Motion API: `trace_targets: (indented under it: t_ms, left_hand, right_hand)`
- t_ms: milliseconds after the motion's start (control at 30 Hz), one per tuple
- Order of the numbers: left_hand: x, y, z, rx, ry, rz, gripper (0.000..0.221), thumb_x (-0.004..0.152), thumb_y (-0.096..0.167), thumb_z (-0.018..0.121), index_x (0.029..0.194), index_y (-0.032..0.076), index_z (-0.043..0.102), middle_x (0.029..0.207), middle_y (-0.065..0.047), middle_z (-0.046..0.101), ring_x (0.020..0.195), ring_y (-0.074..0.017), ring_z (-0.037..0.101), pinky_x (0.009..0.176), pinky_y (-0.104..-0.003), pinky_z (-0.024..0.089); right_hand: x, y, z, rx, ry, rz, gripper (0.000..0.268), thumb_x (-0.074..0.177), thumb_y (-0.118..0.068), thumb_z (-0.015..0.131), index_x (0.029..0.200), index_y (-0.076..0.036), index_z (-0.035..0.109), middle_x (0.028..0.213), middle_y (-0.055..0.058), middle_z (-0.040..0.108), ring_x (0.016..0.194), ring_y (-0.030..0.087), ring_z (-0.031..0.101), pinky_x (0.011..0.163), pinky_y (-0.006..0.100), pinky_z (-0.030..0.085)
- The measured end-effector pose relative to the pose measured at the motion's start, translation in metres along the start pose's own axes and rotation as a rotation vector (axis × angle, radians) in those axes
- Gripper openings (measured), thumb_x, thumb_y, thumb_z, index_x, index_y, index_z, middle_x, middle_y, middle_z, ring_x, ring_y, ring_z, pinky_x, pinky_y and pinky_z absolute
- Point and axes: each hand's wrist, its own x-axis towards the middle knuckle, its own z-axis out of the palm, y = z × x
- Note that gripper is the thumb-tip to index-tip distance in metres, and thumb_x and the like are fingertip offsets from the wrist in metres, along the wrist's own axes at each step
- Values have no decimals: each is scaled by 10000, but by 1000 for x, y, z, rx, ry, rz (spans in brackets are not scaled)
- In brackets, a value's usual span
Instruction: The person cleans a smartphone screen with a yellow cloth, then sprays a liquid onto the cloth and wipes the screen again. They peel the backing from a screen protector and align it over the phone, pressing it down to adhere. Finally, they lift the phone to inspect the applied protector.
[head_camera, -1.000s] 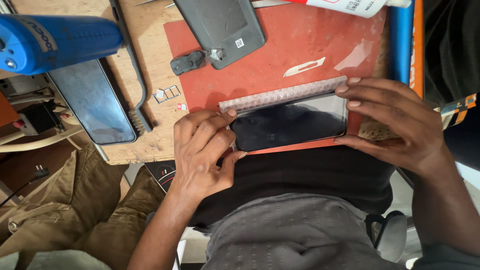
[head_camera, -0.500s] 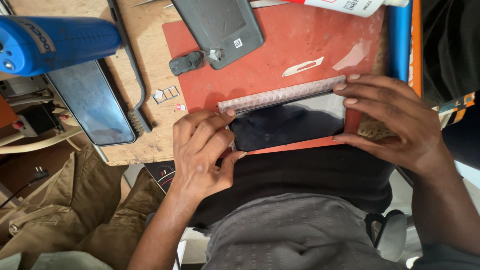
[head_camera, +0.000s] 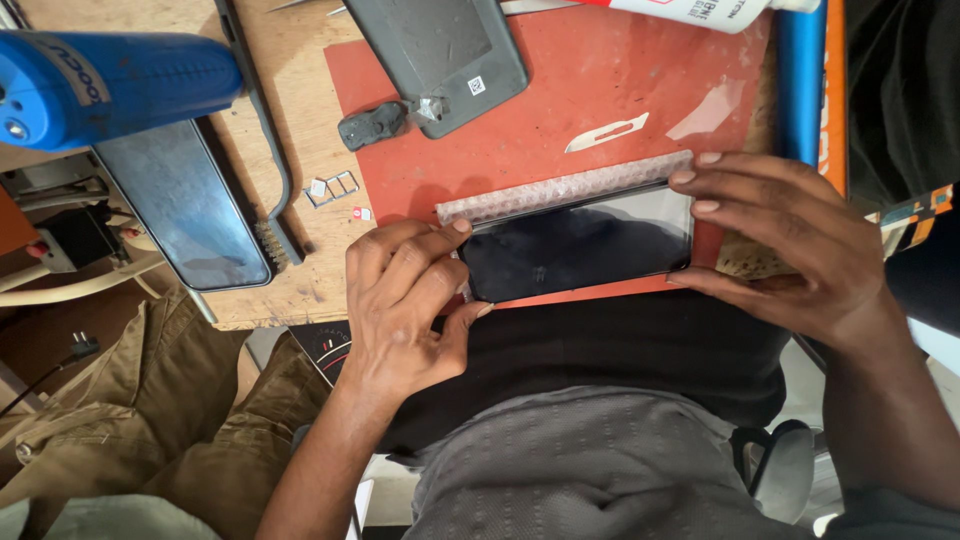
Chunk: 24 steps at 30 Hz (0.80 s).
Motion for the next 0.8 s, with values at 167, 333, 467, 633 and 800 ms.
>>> trace_targets:
  t_ms: [167, 333, 467, 633, 800]
  left_hand:
    - [1, 0, 0, -2, -6, -7, 370, 634, 184, 872, 914, 80, 654, 1251, -42, 678, 1144, -299, 590, 982, -453, 405]
    - [1, 0, 0, -3, 4, 4, 376, 639, 183, 879, 918, 78, 650, 1248, -43, 676, 1143, -299, 588, 992, -452, 404]
    - [1, 1, 0, 3, 1, 4, 377, 637, 176, 880, 917, 80, 647, 1245, -41, 675, 1144, -296, 587, 995, -452, 403]
    - [-1, 0, 2, -1, 6, 2, 375, 638, 177, 880, 912, 80, 643, 1252, -43, 674, 1150, -303, 578, 999, -454, 399]
    - [-8, -4, 7, -32, 36, 3, 426, 673, 176, 877, 983, 90, 597, 1305, -68, 668, 1191, -328, 567, 1024, -456, 388]
  right_hand:
    - [1, -1, -1, -20, -8, 16, 629, 693, -264, 883, 1215, -32, 621, 1243, 148, 696, 1303, 329, 609, 1114, 465, 522]
    - [1, -3, -1, -73, -22, 55, 628, 673, -259, 879, 1204, -22, 641, 1233, 132, 706, 1325, 324, 588, 1129, 466, 514]
    - [2, -7, -1, -125, -13, 75, 602, 672, -258, 887, 1173, -15, 660, 1205, 123, 712, 1319, 322, 584, 1119, 465, 511]
    - [5, -12, -4, -135, -37, 133, 617, 669, -250, 881, 1201, -39, 650, 1263, 98, 701, 1384, 325, 555, 1165, 465, 491]
    - [10, -14, -8, -54, -62, 143, 687, 682, -219, 833, 1293, -37, 578, 1349, 89, 643, 1423, 334, 507, 1168, 474, 462]
